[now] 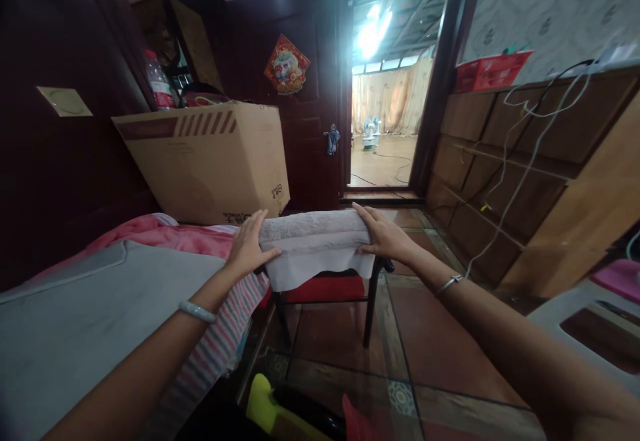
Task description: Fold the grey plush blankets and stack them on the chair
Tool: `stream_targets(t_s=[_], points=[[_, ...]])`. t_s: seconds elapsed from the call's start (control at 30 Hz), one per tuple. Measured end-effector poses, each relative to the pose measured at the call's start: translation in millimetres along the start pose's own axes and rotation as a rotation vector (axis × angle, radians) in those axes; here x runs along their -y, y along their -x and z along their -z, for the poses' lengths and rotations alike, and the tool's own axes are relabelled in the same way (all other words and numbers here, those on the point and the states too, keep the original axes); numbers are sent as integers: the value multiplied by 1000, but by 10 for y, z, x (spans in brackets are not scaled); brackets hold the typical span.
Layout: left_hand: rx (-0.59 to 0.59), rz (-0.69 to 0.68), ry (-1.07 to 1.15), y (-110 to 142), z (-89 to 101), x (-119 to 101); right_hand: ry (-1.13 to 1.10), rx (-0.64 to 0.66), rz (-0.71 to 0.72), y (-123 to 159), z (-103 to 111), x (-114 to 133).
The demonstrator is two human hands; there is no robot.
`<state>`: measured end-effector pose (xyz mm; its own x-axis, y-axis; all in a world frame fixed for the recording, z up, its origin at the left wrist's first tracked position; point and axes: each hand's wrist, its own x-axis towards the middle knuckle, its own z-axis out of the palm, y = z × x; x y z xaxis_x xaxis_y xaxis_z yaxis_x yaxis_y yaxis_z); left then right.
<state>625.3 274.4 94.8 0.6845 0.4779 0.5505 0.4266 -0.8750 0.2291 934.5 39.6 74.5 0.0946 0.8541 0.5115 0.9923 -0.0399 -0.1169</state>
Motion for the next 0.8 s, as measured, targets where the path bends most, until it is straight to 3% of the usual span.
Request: stream_targets(t_s=[0.13, 0.37, 0.53, 0.67, 0.8], points=[[179, -47, -48, -196, -33, 22, 12, -24, 9, 8, -59, -14], [169, -78, -83, -270, -92, 59, 77, -104, 44, 46, -137, -4], [236, -30, -145, -284, -6, 39, 146, -96, 45, 41, -10, 49], [280, -80, -172, -354, 130, -81, 182, -134, 77, -147, 163, 205], [247, -172, -143, -488, 158, -362, 188, -118, 152, -465, 214, 420]])
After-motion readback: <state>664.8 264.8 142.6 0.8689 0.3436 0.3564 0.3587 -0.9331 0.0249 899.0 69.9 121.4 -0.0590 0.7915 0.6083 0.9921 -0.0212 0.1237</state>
